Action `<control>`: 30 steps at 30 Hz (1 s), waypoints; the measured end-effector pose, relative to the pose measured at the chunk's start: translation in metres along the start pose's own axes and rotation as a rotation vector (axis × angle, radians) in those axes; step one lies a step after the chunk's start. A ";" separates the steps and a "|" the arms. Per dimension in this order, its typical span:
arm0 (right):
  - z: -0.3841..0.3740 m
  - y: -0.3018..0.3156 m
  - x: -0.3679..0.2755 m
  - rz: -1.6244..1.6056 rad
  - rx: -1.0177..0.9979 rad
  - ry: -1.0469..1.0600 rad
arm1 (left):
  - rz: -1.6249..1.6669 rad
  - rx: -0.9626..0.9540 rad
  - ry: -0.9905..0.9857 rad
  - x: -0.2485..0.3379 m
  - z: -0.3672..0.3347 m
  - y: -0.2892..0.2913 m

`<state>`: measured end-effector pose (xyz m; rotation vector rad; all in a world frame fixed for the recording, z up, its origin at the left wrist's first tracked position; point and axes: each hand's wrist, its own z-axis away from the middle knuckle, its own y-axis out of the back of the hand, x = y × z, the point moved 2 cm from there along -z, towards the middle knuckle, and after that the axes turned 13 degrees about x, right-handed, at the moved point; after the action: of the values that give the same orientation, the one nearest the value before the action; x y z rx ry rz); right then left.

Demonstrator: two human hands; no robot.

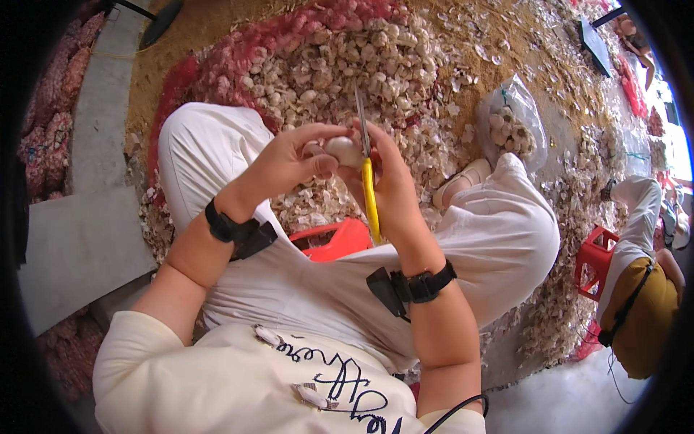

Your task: Trimming the roots and stalks of garlic bulbs using scissors.

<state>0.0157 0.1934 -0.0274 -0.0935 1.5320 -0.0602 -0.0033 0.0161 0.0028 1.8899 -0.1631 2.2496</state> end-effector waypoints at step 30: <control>0.007 -0.007 -0.034 -0.058 -0.183 -0.088 | 0.077 -0.076 0.225 -0.027 -0.021 0.021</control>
<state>0.0217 0.1901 0.0076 -0.2831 1.4443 0.0380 -0.0239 -0.0022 -0.0264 1.6052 -0.2873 2.4487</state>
